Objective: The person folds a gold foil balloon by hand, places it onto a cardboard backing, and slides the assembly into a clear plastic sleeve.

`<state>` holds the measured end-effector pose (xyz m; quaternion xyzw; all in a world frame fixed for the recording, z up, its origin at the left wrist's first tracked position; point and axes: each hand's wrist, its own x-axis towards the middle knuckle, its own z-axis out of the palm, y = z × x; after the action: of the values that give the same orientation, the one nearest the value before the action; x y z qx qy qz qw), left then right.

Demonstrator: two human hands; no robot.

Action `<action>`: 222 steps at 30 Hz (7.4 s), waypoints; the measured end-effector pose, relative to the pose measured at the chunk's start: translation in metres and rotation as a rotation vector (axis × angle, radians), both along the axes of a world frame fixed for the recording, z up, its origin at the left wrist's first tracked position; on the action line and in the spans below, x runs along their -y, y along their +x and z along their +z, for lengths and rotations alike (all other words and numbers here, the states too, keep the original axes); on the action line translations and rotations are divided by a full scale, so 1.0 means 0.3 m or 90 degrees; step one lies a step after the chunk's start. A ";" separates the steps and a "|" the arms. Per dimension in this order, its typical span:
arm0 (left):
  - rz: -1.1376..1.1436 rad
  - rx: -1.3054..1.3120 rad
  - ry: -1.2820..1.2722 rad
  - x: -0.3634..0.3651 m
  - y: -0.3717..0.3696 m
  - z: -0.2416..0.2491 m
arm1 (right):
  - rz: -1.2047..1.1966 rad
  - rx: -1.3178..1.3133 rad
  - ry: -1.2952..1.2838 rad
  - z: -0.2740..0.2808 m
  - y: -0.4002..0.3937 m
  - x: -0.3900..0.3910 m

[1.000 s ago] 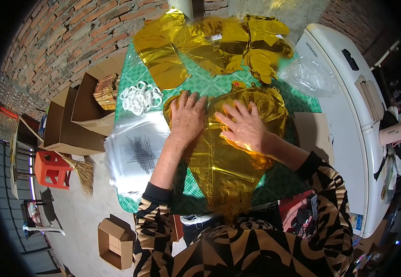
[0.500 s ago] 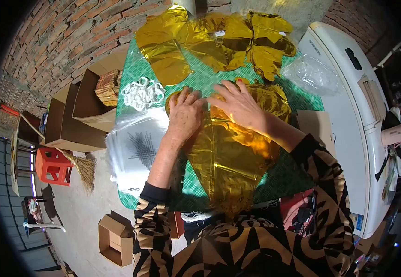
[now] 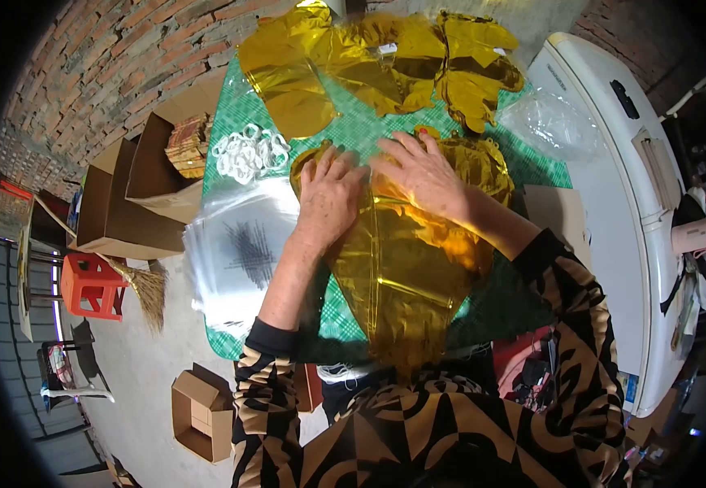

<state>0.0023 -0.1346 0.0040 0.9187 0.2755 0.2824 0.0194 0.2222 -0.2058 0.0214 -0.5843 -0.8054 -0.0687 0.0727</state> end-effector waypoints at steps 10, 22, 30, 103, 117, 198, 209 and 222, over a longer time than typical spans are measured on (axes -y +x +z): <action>-0.032 -0.033 -0.024 0.044 -0.024 -0.010 | 0.073 -0.073 0.129 0.013 -0.005 0.303; -0.082 -0.022 -0.063 0.235 -0.192 0.061 | -0.122 -0.125 -0.021 0.080 -0.127 0.818; -0.089 -0.052 -0.099 0.316 -0.258 0.058 | -0.136 -0.130 0.012 0.050 -0.159 0.903; -0.171 -0.056 -0.162 0.335 -0.246 0.098 | -0.149 -0.164 -0.011 0.006 -0.171 0.916; -0.030 -0.011 -0.044 0.237 0.239 -0.041 | -0.231 -0.127 0.203 0.093 0.133 0.633; 0.026 -0.162 -0.070 0.299 0.266 -0.050 | -0.016 -0.390 0.184 -0.088 0.245 0.183; 0.030 -0.186 -0.086 0.304 0.267 -0.039 | -0.088 -0.305 0.300 -0.123 0.280 0.175; 0.016 -0.102 -0.047 0.298 0.269 -0.069 | -0.099 -0.012 0.150 -0.139 0.264 0.220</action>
<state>0.0830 -0.2239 -0.0167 0.9335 0.2978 0.1978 0.0273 0.3014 -0.2718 -0.0202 -0.6327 -0.7434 -0.1628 0.1429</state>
